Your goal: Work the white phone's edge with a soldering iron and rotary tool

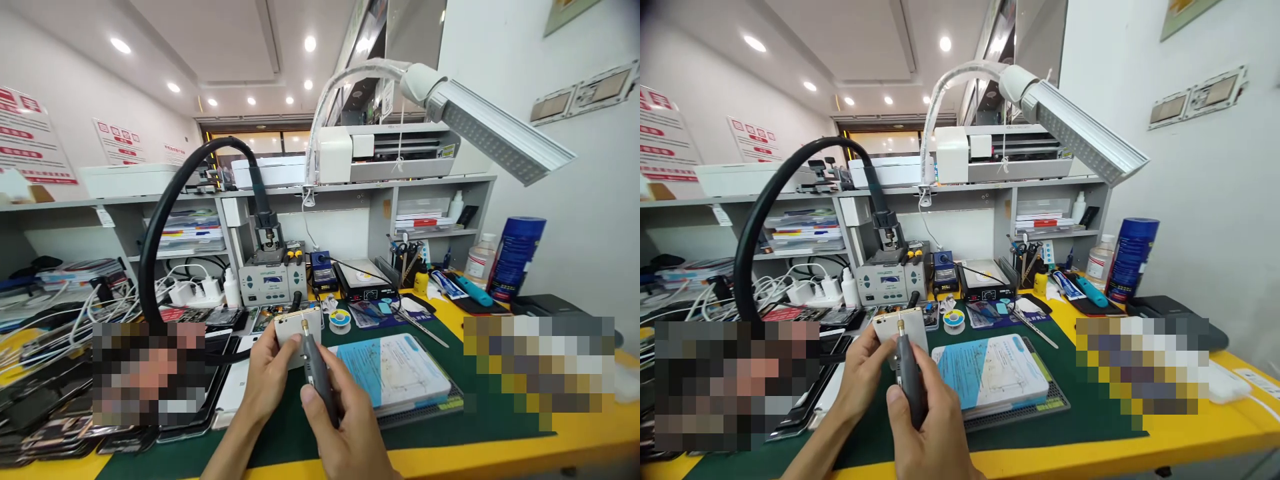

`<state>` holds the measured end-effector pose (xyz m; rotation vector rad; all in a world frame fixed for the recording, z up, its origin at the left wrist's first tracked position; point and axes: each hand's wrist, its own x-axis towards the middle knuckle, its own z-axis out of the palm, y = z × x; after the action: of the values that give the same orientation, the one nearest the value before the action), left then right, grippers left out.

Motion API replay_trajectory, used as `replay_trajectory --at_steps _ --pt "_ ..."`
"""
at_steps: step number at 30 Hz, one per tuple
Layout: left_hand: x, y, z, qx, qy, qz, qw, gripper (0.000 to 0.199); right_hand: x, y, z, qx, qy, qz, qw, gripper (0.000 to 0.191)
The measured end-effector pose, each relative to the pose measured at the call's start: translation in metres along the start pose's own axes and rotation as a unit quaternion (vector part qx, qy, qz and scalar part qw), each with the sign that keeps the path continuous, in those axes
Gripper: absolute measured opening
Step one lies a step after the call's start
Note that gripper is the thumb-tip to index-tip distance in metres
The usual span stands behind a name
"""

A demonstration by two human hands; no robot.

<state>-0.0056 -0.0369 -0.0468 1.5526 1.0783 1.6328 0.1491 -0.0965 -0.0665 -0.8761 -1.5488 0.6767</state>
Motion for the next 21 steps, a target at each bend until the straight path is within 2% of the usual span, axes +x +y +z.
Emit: replay_trajectory --at_steps 5,9,14,21 --pt "0.0 0.001 0.0 0.027 0.017 0.0 0.999 0.024 -0.003 0.001 0.002 -0.03 -0.023 0.007 0.999 0.057" --pt "0.0 0.004 0.001 0.027 0.02 0.0 0.999 0.023 -0.004 0.0 0.003 -0.035 -0.026 0.0 0.999 0.055" --pt "0.002 0.004 0.001 -0.015 0.027 -0.014 0.999 0.022 -0.001 -0.003 0.003 -0.029 -0.033 -0.004 0.999 0.054" --pt "0.009 -0.011 -0.005 -0.106 0.087 -0.071 0.988 0.029 0.0 -0.008 -0.002 0.042 -0.052 0.015 0.998 0.048"
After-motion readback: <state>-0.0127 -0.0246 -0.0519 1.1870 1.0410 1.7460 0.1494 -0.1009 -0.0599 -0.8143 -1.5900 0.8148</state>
